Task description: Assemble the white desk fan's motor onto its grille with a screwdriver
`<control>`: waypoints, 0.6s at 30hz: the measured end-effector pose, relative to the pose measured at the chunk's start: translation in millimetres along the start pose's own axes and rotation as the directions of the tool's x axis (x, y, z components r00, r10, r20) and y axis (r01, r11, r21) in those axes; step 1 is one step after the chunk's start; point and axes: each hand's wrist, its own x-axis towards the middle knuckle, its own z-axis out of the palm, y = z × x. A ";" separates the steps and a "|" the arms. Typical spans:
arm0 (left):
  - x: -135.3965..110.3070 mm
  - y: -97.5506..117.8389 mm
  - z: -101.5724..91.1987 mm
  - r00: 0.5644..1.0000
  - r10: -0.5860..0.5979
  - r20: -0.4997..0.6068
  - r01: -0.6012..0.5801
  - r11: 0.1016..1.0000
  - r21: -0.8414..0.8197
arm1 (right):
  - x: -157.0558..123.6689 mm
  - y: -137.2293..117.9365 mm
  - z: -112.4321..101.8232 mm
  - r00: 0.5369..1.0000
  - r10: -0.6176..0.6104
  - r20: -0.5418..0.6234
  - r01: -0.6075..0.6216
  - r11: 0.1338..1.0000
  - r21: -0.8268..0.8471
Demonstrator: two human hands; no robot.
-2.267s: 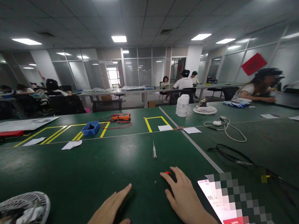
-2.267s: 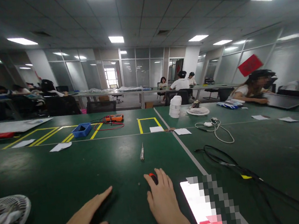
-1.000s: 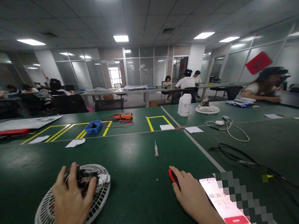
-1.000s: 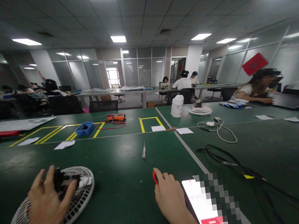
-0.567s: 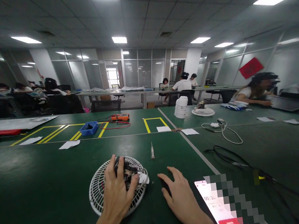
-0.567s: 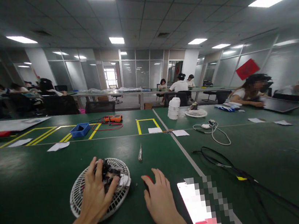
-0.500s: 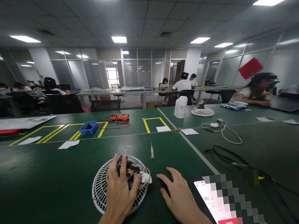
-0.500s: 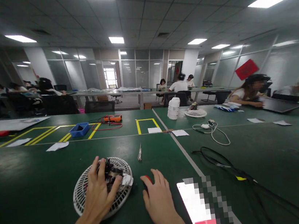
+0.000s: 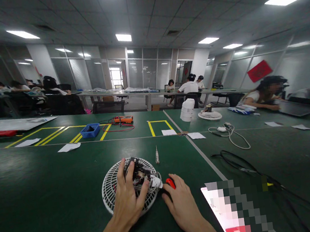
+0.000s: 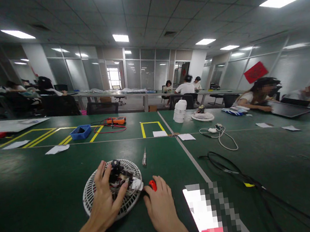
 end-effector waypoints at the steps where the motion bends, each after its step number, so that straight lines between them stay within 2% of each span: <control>1: -0.9 -0.3 -3.8 1.000 0.016 0.002 -0.016 1.000 -0.009 | 0.7 -0.1 -0.7 1.000 -0.006 -0.005 0.006 1.000 0.010; 5: -8.0 -8.2 -20.0 0.992 0.123 0.016 -0.123 0.992 -0.019 | 3.2 -0.5 -0.5 0.999 -0.029 -0.041 0.031 0.999 0.039; 8: -16.1 -15.4 -27.5 0.983 0.169 0.066 -0.170 0.985 0.009 | 4.4 -0.4 3.0 0.997 -0.046 -0.069 0.050 0.997 0.056; 11: -21.6 -15.9 -28.7 0.979 0.184 0.088 -0.188 0.982 0.035 | 5.6 -0.1 6.5 0.994 -0.055 -0.095 0.061 0.997 0.054; 18: -22.2 0.1 -26.3 0.983 0.149 0.108 -0.153 0.988 0.032 | 8.8 3.4 6.0 0.990 -0.013 -0.138 0.028 0.994 0.108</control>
